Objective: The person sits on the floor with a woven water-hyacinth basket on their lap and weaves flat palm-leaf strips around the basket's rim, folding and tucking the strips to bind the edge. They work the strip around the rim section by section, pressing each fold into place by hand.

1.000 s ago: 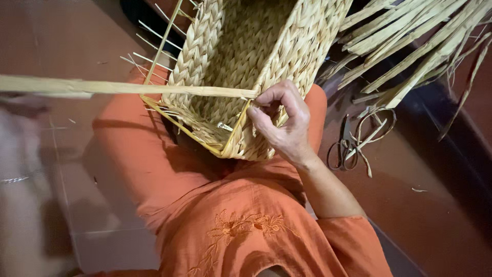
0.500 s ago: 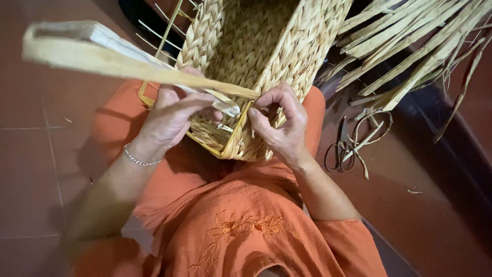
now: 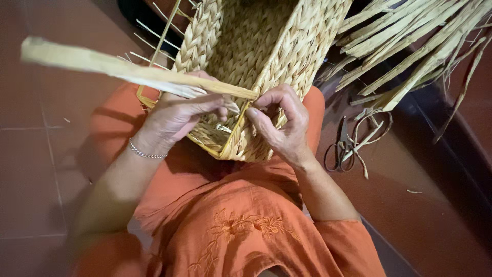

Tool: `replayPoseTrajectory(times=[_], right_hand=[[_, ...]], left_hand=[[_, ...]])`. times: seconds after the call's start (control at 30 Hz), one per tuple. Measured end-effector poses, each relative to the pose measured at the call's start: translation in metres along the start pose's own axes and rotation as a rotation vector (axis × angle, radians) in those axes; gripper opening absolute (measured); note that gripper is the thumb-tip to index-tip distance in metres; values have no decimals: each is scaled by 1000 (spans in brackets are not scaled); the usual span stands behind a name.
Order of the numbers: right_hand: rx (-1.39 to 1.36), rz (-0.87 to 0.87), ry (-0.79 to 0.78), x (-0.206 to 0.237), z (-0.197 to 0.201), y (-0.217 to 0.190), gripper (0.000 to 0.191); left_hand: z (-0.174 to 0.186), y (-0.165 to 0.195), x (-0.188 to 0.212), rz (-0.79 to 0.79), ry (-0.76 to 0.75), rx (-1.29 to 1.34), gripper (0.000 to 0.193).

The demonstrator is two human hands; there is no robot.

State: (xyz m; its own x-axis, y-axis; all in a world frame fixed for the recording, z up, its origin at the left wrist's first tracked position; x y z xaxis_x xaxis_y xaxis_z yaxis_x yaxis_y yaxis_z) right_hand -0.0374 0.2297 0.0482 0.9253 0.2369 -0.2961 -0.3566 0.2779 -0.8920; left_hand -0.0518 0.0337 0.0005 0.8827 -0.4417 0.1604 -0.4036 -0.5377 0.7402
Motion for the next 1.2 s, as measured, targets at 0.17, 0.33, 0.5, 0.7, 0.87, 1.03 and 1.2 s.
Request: replayPoseTrajectory(times=[0.17, 0.33, 0.5, 0.7, 0.87, 1.03, 1.2], right_hand=[[38, 76, 10, 1, 0, -6, 19], [-3, -4, 6, 2, -1, -2, 18], [-28, 12, 23, 2, -2, -2, 21], [22, 110, -7, 5, -3, -10, 19], [86, 119, -22, 5, -2, -13, 20], [92, 80, -21, 3, -3, -14, 18], [166, 166, -29, 1, -1, -23, 21]], left_hand=[[7, -21, -1, 103, 81, -18, 25], [17, -34, -3, 174, 133, 85, 21], [19, -36, -5, 75, 57, 126, 20], [16, -43, -13, 148, 76, 81, 19], [10, -40, -15, 181, 86, -72, 21], [6, -38, -18, 212, 173, -226, 27], [4, -28, -12, 214, 149, -181, 25]])
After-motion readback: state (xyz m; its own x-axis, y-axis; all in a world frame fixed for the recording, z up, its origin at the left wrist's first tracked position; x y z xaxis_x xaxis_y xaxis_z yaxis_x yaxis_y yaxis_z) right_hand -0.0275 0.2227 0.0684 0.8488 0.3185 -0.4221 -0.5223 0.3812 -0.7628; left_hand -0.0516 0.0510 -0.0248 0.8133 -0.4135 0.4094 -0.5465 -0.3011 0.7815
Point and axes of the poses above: each hand's wrist, its own x-axis away from the middle knuckle, its own z-axis out of the back of the hand, y = z × x, the point moved 7 cm from there along -x, towards the middle knuckle, and after that the axes turned 1 degree about z, right-handed, at the moved point
